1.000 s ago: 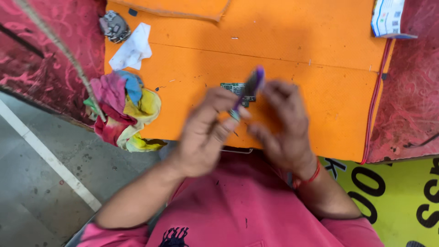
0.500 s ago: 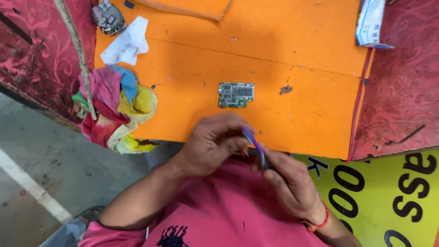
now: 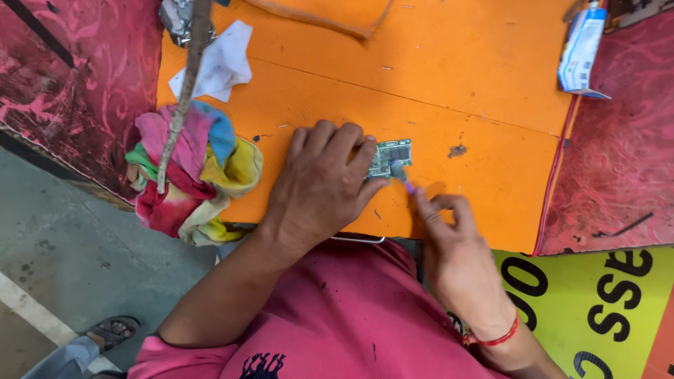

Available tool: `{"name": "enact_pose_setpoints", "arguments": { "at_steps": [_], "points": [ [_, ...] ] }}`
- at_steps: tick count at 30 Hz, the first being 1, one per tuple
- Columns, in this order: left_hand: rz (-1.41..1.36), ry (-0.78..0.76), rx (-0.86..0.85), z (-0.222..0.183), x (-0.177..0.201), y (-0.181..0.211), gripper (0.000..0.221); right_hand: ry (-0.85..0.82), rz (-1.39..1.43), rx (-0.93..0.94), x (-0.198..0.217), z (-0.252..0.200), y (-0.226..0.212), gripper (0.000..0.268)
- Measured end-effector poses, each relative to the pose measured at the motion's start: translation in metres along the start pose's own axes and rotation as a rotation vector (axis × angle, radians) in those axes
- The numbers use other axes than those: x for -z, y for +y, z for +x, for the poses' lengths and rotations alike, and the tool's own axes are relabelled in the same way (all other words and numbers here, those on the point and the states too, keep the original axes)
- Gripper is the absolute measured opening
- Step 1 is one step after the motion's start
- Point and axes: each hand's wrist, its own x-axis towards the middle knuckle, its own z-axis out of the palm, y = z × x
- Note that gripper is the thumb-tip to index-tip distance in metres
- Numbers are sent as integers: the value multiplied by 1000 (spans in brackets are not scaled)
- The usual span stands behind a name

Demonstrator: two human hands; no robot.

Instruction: The person uses a brush to clean a small mobile phone circuit board on an orange workbench, then uses a thin tool to manipulate and clean specific components on the board.

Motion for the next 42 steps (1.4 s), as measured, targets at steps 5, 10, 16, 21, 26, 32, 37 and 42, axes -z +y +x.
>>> {"name": "enact_pose_setpoints", "arguments": {
  "at_steps": [5, 10, 16, 21, 26, 32, 37, 42],
  "points": [
    [-107, -4, 39, -3, -6, -3, 41, 124, -79, 122, -11, 21, 8, 59],
    [-75, 60, 17, -2, -4, -6, 43, 98, -84, 123, -3, 4, 1, 56],
    [-187, 11, 97, -4, -1, -5, 46, 108, -63, 124, -16, 20, -6, 57],
    [-193, 24, 82, -6, -3, -8, 46, 241, -37, 72, -10, 18, 8, 56],
    [-203, -25, 61, -5, 2, -7, 51, 148, -154, 153, -10, 20, 11, 59],
    [-149, -32, 109, -3, 3, -1, 50, 181, -210, 216, 2, 22, 16, 61],
    [-133, -29, 100, -4, 4, 2, 53, 210, -261, 336, 2, 11, 17, 71],
    [-122, -21, 89, -4, 1, 0, 49, 216, -246, 396, 13, 29, 40, 58]
  ]
}}
